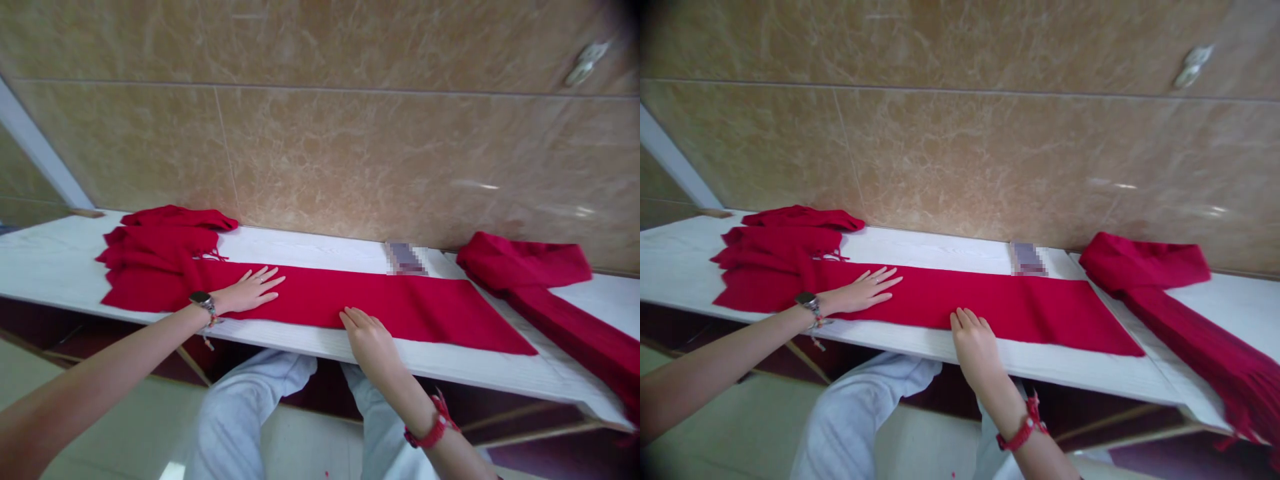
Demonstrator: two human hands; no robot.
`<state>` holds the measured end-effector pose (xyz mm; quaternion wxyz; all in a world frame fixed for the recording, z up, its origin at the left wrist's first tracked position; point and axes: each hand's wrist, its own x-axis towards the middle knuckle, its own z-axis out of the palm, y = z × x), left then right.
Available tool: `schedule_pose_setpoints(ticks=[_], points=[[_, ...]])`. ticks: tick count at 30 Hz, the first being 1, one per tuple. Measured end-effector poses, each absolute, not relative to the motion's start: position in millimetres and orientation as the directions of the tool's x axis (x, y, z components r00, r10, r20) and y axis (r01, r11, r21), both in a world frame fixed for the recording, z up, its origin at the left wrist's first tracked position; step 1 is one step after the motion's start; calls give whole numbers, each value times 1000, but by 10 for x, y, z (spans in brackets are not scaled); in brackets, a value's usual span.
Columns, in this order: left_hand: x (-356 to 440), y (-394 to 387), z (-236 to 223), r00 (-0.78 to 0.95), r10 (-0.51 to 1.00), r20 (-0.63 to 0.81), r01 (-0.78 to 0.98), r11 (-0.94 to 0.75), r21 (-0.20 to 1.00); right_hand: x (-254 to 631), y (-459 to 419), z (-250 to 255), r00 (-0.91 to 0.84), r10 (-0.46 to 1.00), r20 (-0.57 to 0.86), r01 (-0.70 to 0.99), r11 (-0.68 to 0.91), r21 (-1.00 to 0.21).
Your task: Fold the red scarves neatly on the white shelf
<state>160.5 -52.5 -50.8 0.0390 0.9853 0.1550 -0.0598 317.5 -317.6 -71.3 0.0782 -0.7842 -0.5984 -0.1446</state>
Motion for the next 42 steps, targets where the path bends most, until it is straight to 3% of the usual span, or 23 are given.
schedule_pose_setpoints(ticks=[3, 6, 10, 13, 19, 29, 42], points=[[1722, -495, -425, 936, 305, -175, 315, -948, 36, 3245, -3272, -753, 223, 911, 346, 966, -255, 50], [2048, -518, -335, 970, 211, -120, 219, -974, 53, 3224, -3254, -731, 189, 910, 369, 973, -225, 56], [2658, -598, -293, 996, 64, -63, 74, -980, 183, 3128, -3150, -627, 170, 924, 343, 973, -213, 91], [3023, -593, -295, 992, 85, -88, 107, -949, 297, 3077, -3076, -573, 155, 929, 335, 967, -212, 140], [3328, -404, -271, 975, 62, -215, 145, -909, 392, 3064, -3009, -570, 38, 921, 389, 966, -133, 220], [3381, -350, -275, 955, 100, -279, 237, -821, 519, 3000, -2983, -579, 61, 926, 372, 967, -147, 207], [3287, -574, 117, 982, 123, -145, 189, -540, 820, 3118, -3200, -279, 21, 836, 548, 935, -211, 286]])
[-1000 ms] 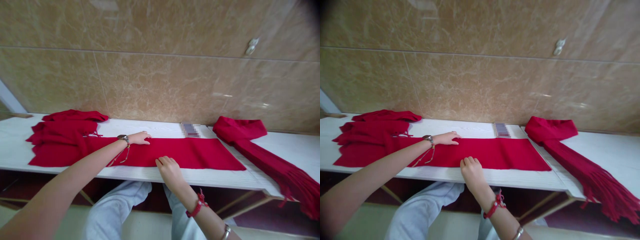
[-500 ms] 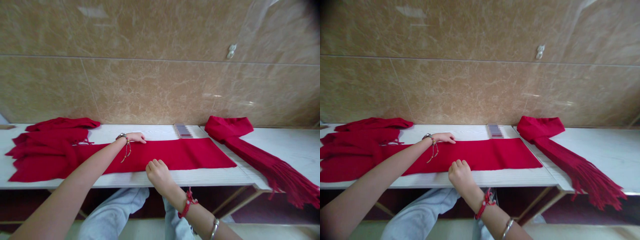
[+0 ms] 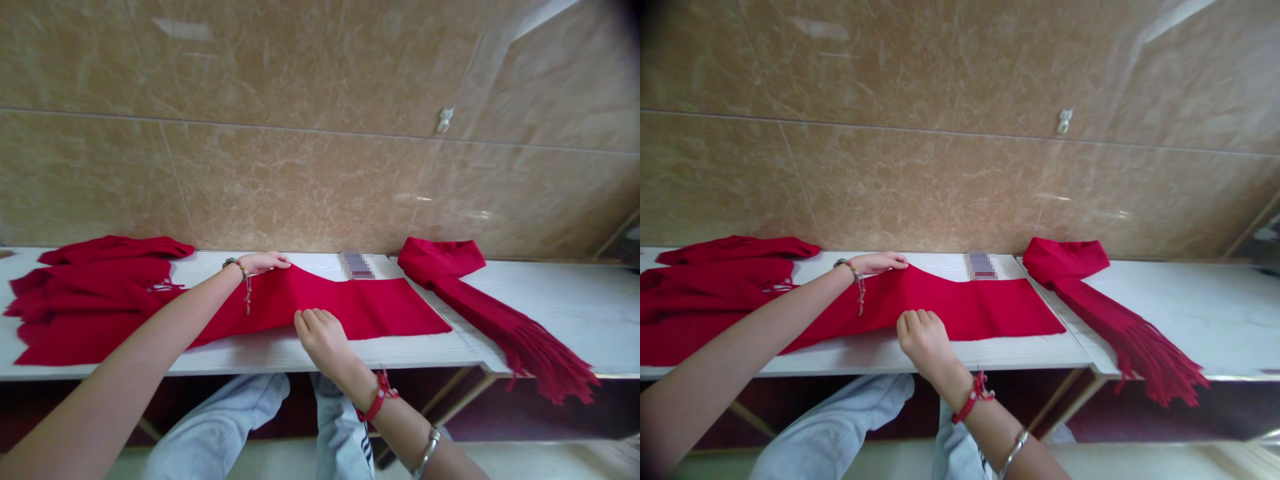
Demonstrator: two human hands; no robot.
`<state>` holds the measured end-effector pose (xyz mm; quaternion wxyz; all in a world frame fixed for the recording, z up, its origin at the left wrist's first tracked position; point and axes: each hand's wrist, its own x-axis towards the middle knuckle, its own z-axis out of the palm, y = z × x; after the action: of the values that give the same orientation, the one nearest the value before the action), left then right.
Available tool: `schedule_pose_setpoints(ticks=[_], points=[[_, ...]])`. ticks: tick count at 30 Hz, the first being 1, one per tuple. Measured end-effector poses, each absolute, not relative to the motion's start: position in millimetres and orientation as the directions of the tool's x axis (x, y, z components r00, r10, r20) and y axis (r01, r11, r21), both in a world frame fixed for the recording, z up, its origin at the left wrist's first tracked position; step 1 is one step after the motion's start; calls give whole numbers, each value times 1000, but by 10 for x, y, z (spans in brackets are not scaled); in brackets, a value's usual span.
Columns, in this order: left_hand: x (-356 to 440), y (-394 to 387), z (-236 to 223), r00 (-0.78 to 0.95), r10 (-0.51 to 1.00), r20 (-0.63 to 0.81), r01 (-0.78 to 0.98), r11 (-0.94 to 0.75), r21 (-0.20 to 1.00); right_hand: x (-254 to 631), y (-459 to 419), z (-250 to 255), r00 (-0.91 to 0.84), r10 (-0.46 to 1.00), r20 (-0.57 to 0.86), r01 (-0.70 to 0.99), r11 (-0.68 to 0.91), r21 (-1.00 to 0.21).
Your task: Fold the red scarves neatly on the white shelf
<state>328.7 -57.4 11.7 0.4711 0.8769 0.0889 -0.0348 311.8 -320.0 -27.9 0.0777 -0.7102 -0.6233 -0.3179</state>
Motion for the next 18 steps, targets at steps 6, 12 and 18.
schedule_pose_setpoints(ticks=[6, 12, 18], points=[[3786, -1040, 591, 992, 117, -49, 76, -233, 969, 3540, -3690, 147, 126, 768, 628, 866, -394, 308], [4527, -1787, 746, 999, -11, -47, 44, -161, 986, 4131, -4417, 242, 236, 726, 646, 763, -550, 340], [5253, -2378, 519, 992, -32, -121, 102, -342, 934, 4678, -4956, -56, 341, 737, 584, 713, -607, 350]])
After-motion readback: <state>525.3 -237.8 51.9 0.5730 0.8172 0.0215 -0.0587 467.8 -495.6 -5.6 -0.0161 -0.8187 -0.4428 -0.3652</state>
